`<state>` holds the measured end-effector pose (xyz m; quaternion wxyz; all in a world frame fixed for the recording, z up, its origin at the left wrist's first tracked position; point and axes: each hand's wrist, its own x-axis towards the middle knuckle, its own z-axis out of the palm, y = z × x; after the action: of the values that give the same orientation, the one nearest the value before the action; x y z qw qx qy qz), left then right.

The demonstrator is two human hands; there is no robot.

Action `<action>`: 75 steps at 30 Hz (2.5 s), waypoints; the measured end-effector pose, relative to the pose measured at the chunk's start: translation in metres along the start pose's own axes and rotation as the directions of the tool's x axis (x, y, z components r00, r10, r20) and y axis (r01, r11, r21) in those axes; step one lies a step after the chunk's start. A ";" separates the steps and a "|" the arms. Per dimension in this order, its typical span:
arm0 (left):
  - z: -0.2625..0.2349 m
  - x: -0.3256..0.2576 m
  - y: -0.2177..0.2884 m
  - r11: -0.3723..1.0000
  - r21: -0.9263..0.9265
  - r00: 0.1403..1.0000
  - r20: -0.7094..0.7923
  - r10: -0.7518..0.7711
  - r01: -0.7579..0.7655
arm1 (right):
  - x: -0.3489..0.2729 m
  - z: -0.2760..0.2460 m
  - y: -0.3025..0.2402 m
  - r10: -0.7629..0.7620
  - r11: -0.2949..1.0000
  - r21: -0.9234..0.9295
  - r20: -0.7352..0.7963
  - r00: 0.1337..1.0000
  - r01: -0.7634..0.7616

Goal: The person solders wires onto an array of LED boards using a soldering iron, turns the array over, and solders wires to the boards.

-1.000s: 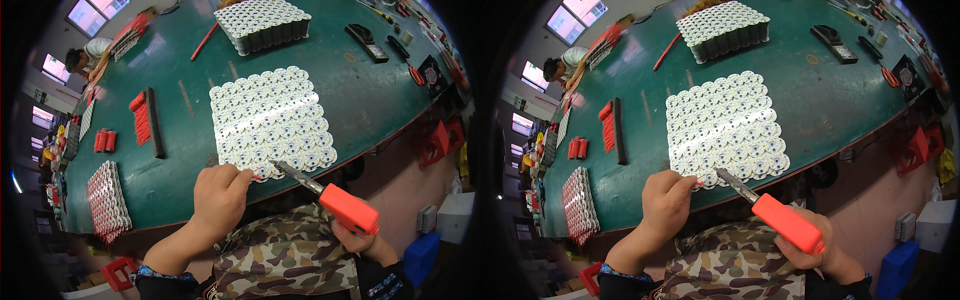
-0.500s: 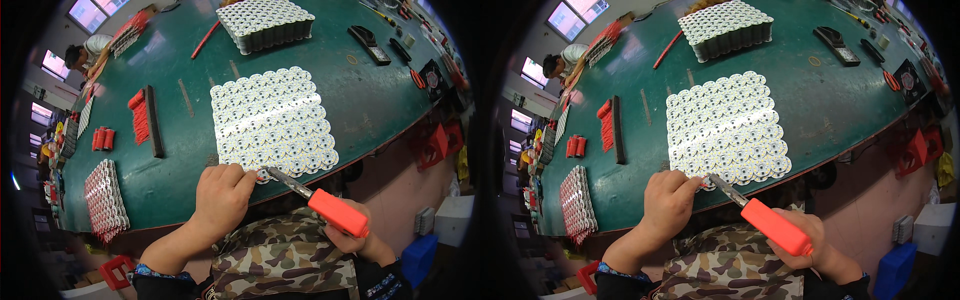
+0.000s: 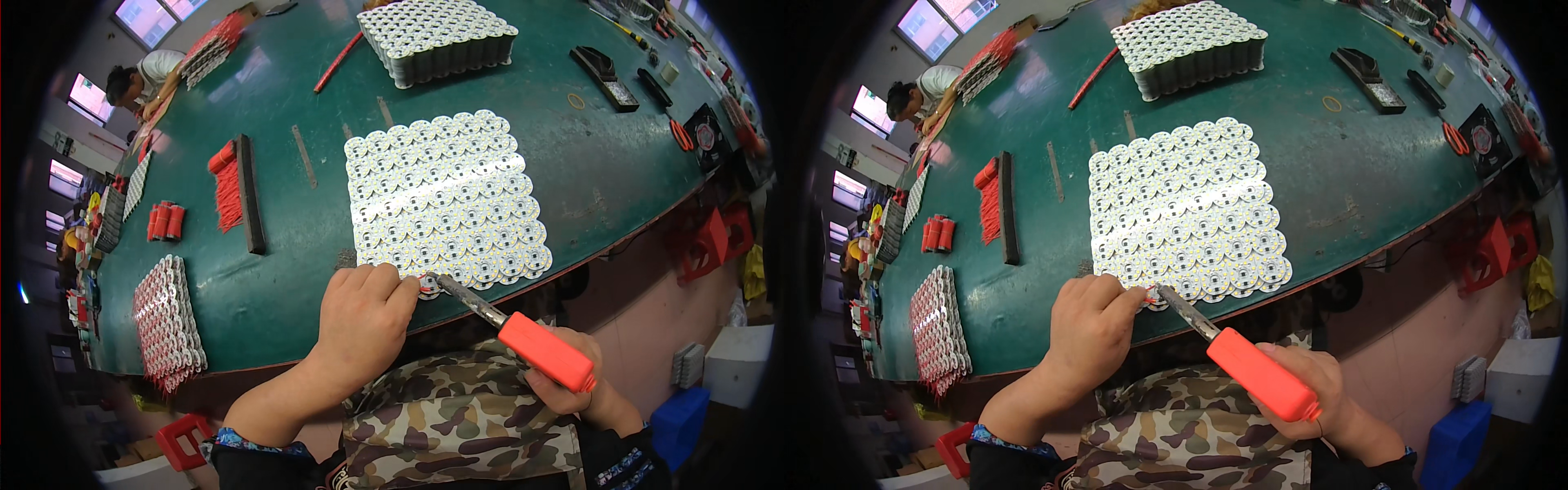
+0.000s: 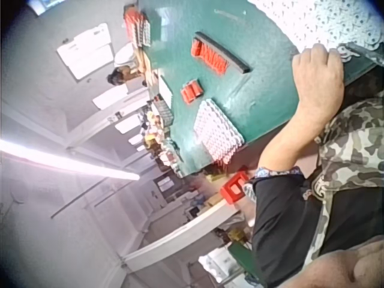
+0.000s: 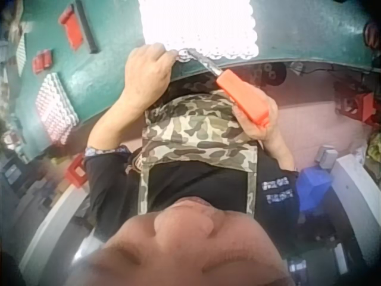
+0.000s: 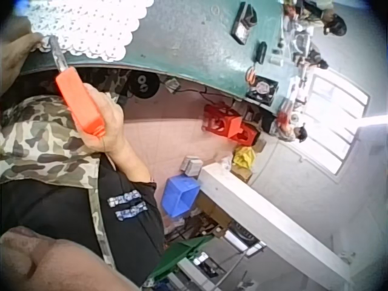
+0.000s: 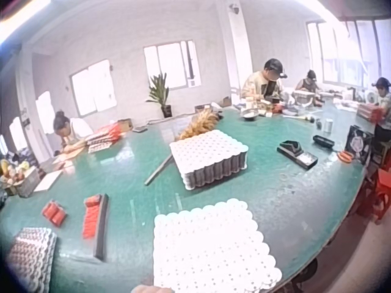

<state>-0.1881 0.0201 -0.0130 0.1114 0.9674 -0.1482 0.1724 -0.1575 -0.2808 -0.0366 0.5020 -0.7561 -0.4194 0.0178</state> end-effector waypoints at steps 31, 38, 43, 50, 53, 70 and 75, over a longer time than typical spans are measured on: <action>-0.022 0.008 -0.013 0.115 -0.828 0.760 0.437 -0.481 0.549 | -0.010 -0.009 -0.010 0.160 0.986 0.076 -0.138 0.977 -0.151; -0.027 0.022 0.022 -0.037 -0.759 0.725 0.635 -0.266 0.651 | 0.015 0.002 -0.014 0.383 0.691 0.689 -0.090 0.919 -0.220; -0.017 0.024 0.042 -0.026 -0.729 0.717 0.678 -0.161 0.684 | 0.052 0.021 -0.018 0.399 0.721 0.659 -0.141 0.906 -0.215; -0.008 0.015 0.045 -0.004 -0.795 0.792 0.604 -0.086 0.606 | 0.057 0.022 -0.019 0.421 0.689 0.672 -0.063 0.905 -0.273; -0.002 0.012 0.042 0.083 -0.855 0.857 0.503 -0.107 0.512 | 0.059 0.026 -0.020 0.422 0.703 0.665 -0.105 0.901 -0.252; -0.010 0.017 0.035 -0.204 -0.688 0.675 0.725 -0.140 0.696 | 0.058 0.022 -0.002 -0.066 0.980 0.168 -0.226 0.972 0.105; -0.016 0.015 0.036 -0.039 -0.758 0.724 0.636 -0.267 0.651 | 0.047 0.025 0.005 0.002 0.981 0.190 -0.236 0.972 0.044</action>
<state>-0.1913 -0.0126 0.0132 0.7266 0.6600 0.1015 -0.1618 -0.1355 -0.2318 -0.0342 0.6196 -0.6958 -0.3613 -0.0361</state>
